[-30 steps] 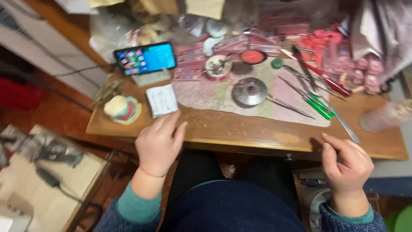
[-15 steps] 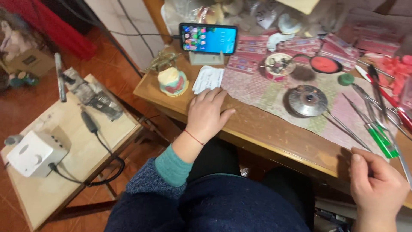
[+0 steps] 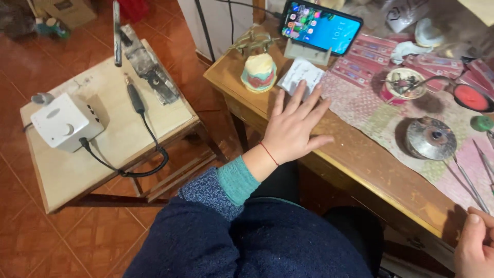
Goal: The person cleans a dental mold with a cloth and a metal tool, then writes on a piece of paper with a pen. They place the mold and paper into a plastic bag, walk to a shelf to store the bag, and return to the table to handle another mold.
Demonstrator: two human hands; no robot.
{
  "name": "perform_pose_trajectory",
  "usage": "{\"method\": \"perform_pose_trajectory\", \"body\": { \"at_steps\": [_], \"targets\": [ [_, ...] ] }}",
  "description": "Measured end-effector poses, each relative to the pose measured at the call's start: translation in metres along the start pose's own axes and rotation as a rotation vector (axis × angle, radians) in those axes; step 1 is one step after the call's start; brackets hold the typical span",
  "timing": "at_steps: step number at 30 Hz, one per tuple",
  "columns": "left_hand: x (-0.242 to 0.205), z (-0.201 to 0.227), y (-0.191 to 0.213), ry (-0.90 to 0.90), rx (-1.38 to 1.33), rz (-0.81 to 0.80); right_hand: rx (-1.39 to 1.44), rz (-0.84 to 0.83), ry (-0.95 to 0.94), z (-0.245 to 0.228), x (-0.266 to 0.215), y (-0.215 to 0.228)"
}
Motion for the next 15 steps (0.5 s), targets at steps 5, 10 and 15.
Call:
{"method": "perform_pose_trajectory", "body": {
  "at_steps": [5,10,15],
  "targets": [
    [-0.004,-0.001,-0.004,-0.023,-0.042,-0.005,-0.060,0.040,0.018,-0.022,-0.003,-0.002],
    [-0.003,0.002,-0.010,-0.082,-0.048,-0.001,-0.155,0.023,0.235,-0.069,-0.012,-0.003],
    [0.013,0.022,0.006,-0.136,-0.097,-0.072,-0.433,0.182,0.404,-0.151,-0.030,0.021]
  ]
}}
Point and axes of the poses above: each hand's wrist, its own x-axis towards the middle knuckle, its own y-axis out of the back of the hand, z = x × y, the point moved 10 cm from there along x, towards the middle knuckle, and after that the axes turned 8 degrees about z, right-handed, at the moved point
